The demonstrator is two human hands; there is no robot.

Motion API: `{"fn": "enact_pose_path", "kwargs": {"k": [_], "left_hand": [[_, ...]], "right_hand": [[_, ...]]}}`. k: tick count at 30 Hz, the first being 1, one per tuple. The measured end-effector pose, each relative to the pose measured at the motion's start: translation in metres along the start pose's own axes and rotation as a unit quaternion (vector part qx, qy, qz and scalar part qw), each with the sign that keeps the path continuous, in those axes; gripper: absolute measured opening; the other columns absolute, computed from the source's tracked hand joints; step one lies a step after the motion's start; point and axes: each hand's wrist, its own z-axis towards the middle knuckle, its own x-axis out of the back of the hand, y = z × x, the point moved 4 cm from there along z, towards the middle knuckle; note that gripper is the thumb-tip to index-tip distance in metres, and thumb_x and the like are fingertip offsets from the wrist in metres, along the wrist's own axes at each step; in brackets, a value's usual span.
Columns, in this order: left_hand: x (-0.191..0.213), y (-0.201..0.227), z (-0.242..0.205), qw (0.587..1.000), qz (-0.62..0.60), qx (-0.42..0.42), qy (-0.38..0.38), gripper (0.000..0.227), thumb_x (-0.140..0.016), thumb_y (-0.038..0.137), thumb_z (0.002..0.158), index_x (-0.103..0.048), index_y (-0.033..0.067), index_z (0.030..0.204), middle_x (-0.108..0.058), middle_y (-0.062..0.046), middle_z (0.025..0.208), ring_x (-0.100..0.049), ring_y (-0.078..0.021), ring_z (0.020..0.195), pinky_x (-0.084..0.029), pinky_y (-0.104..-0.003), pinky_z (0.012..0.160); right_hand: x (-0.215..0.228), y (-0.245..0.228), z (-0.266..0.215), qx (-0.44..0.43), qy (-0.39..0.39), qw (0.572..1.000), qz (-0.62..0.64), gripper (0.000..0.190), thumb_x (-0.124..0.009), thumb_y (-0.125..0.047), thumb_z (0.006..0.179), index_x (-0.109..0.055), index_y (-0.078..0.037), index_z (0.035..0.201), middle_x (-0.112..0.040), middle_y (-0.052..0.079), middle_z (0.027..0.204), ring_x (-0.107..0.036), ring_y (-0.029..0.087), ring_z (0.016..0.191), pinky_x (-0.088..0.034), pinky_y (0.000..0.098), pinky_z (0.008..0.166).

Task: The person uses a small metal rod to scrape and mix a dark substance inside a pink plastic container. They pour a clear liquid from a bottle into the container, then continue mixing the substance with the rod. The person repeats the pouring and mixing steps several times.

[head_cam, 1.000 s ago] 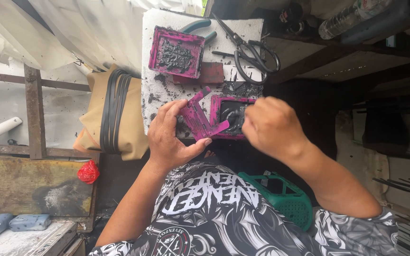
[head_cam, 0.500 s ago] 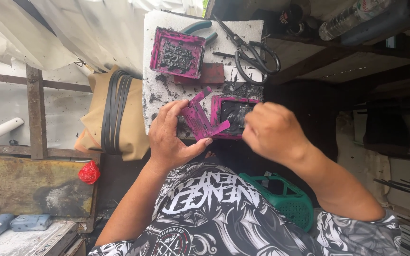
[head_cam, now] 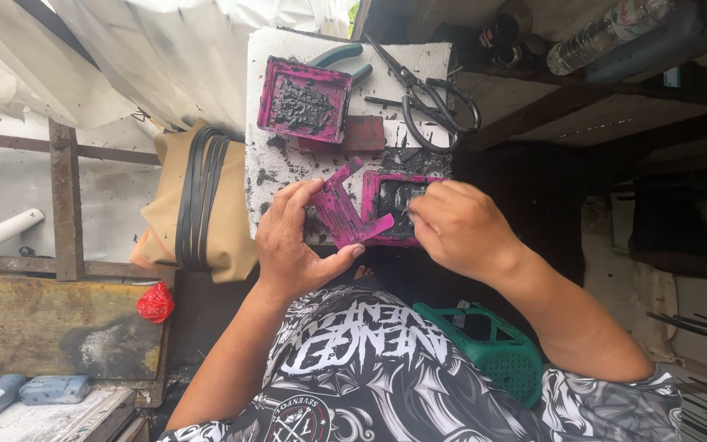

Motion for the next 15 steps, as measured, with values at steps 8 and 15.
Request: {"fn": "enact_pose_path", "kwargs": {"k": [8,15], "left_hand": [[-0.003,-0.003,-0.001,1.000,-0.004,-0.002,0.006,0.091,-0.089,0.054,0.069,-0.055,0.0066,0.139,-0.060,-0.013,0.131,-0.066,-0.0293,0.105,-0.052,-0.045,0.086],[-0.003,-0.002,-0.001,1.000,-0.005,0.001,0.006,0.090,-0.089,0.054,0.070,-0.055,0.0067,0.139,-0.060,-0.013,0.132,-0.066,-0.0274,0.103,-0.051,-0.044,0.087]], "right_hand": [[0.012,0.004,0.006,0.016,-0.025,0.999,0.017,0.008,-0.065,-0.010,0.090,-0.070,-0.010,0.084,-0.056,0.004,0.068,-0.064,0.024,0.068,-0.053,0.0340,0.065],[0.009,0.002,0.008,0.038,-0.035,0.999,0.003,0.009,-0.065,-0.009,0.088,-0.069,-0.010,0.080,-0.055,0.003,0.066,-0.062,0.023,0.065,-0.052,0.0340,0.062]]}}
